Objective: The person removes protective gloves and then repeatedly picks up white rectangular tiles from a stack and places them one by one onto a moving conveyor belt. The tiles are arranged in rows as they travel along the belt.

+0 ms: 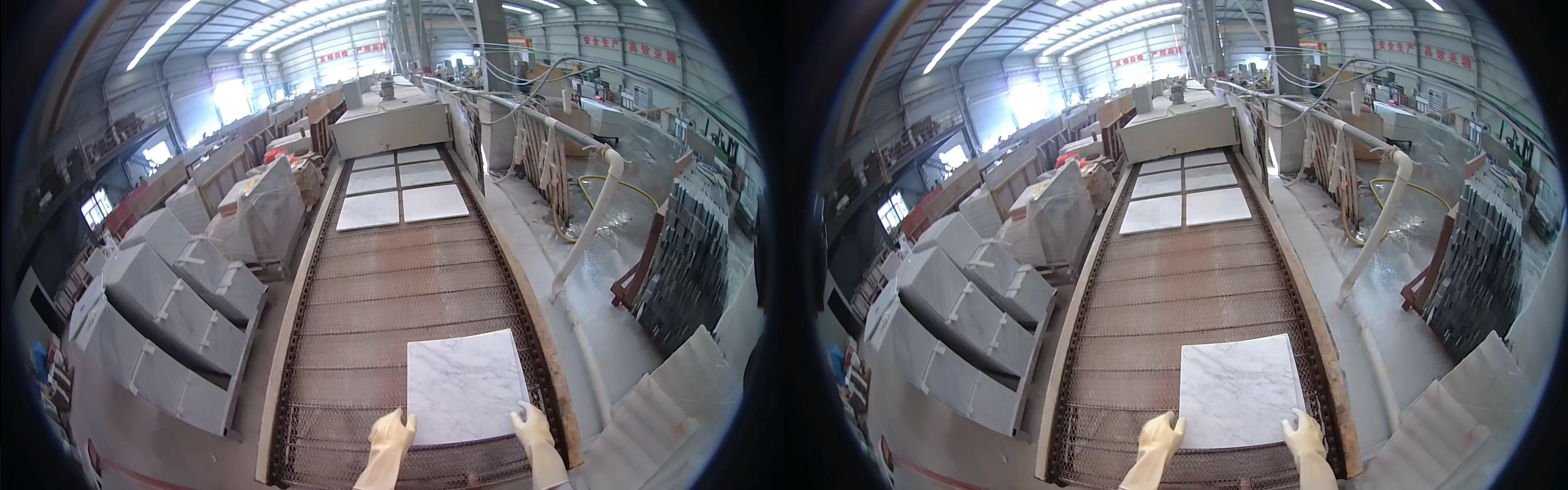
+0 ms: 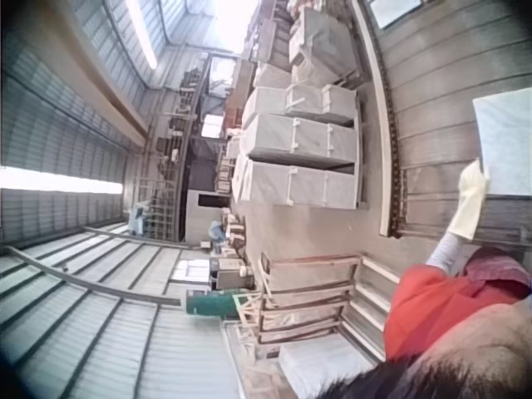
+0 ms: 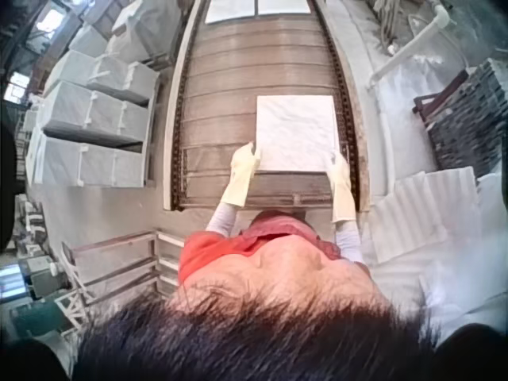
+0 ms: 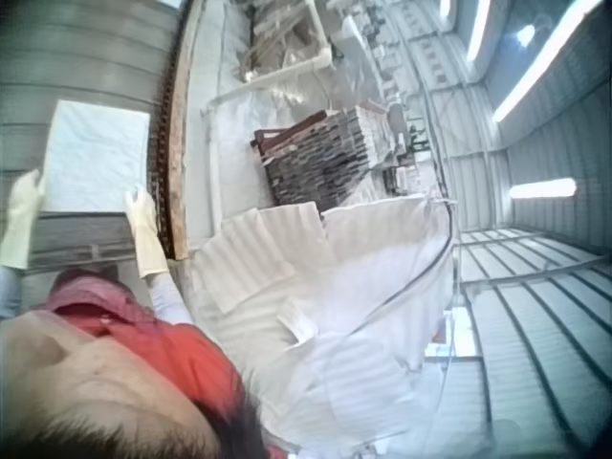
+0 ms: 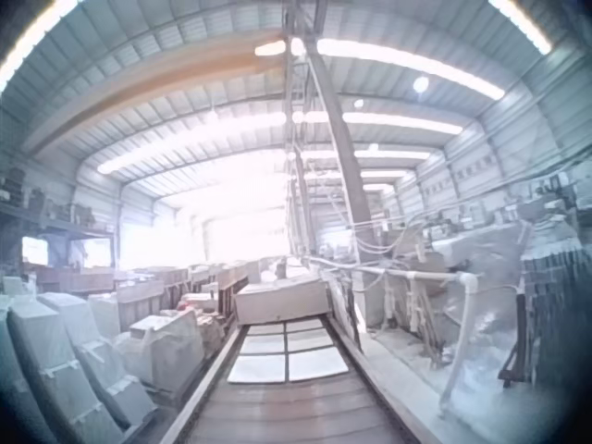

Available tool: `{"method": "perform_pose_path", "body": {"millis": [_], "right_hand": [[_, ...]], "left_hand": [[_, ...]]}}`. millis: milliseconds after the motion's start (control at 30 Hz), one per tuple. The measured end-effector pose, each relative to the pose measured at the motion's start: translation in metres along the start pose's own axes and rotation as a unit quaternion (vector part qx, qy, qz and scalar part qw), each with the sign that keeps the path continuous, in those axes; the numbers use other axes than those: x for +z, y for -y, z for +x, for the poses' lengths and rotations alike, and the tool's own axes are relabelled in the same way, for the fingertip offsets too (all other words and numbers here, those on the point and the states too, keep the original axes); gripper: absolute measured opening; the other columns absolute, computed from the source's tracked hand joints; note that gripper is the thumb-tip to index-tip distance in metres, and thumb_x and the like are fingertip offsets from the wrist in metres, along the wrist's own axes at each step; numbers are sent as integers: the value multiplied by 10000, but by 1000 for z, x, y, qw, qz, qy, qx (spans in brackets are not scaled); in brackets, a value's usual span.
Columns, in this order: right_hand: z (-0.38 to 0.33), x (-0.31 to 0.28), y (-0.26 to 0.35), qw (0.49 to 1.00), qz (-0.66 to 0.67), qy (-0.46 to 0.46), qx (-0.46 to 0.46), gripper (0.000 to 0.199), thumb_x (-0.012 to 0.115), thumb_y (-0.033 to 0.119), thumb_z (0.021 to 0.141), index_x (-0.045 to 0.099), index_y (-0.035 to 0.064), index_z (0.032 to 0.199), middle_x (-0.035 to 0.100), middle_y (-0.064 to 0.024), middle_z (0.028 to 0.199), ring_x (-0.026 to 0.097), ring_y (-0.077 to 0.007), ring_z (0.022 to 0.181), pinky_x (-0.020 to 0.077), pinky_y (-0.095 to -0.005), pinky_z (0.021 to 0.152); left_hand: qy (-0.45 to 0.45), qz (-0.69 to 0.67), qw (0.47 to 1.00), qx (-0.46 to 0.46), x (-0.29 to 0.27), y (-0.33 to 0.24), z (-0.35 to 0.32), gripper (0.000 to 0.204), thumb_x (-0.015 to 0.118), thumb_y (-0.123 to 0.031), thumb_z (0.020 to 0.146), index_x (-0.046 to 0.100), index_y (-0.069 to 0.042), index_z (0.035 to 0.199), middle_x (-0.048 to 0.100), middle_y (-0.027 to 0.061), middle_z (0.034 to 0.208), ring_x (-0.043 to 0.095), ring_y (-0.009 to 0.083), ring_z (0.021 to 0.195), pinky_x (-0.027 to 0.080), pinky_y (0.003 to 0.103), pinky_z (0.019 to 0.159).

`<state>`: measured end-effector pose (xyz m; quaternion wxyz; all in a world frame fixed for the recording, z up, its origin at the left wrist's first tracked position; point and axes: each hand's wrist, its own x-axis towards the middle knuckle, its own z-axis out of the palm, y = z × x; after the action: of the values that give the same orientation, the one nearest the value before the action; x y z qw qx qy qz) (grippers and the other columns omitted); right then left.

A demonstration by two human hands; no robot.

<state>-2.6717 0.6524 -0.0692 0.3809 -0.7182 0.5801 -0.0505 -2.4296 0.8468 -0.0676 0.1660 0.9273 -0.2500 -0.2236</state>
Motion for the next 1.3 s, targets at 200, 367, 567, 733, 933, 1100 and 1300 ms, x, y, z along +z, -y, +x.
{"method": "perform_pose_path", "body": {"millis": [200, 367, 567, 733, 933, 1100, 1300], "right_hand": [[15, 48, 2, 997, -28, -66, -7, 631, 762, 348, 844, 537, 128, 1392, 584, -197, 1362, 507, -363, 1309, 390, -441, 1120], [22, 60, -10, 992, 3, -127, -23, 649, 785, 354, 820, 548, 107, 1372, 613, -204, 1311, 538, -370, 1269, 410, -445, 1098], [70, 74, -52, 962, 126, -233, -63, 644, 802, 352, 806, 589, 41, 1328, 691, -190, 1141, 651, -344, 1082, 498, -432, 981], [50, 39, -26, 971, 200, -125, 41, 639, 761, 380, 837, 586, 35, 1345, 703, -166, 1159, 676, -277, 1078, 508, -385, 958], [74, 39, -50, 971, 210, -92, 64, 534, 705, 420, 898, 633, 117, 1332, 713, -93, 1145, 669, -181, 968, 523, -325, 864], [99, 36, -74, 959, 269, -61, 69, 447, 687, 403, 911, 697, 102, 1242, 729, -66, 1047, 676, -167, 873, 532, -318, 784], [119, 4, -60, 922, 342, 176, 44, 287, 534, 390, 1036, 605, 131, 936, 480, 71, 671, 430, -82, 487, 359, -264, 457]], "left_hand": [[-16, -51, 998, -41, 32, -10, -2, 696, 596, -471, 879, 543, 29, 1360, 658, 255, 1234, 606, 394, 1201, 461, 460, 1060], [-59, -75, 994, -61, 47, -11, 8, 694, 614, -488, 828, 601, 22, 1300, 666, 261, 1217, 617, 403, 1183, 469, 460, 1037], [-36, -239, 949, -204, 33, -14, 25, 621, 668, -513, 775, 697, -112, 1248, 709, 179, 1197, 653, 319, 1160, 475, 386, 1022], [27, -293, 922, -253, 38, 21, 53, 576, 707, -533, 786, 742, -114, 1181, 727, 101, 1147, 666, 240, 1071, 490, 366, 969], [160, -457, 855, -188, 7, 11, 63, 517, 721, -438, 896, 696, -13, 1189, 725, 107, 1029, 682, 223, 926, 524, 354, 828], [250, -551, 785, -130, -16, -27, 40, 473, 720, -370, 932, 673, 19, 1197, 722, 126, 1085, 692, 228, 957, 534, 326, 784], [252, -581, 769, -86, -28, -33, 32, 502, 704, -301, 941, 620, 104, 1225, 701, 171, 1165, 702, 256, 993, 565, 372, 857]]}}
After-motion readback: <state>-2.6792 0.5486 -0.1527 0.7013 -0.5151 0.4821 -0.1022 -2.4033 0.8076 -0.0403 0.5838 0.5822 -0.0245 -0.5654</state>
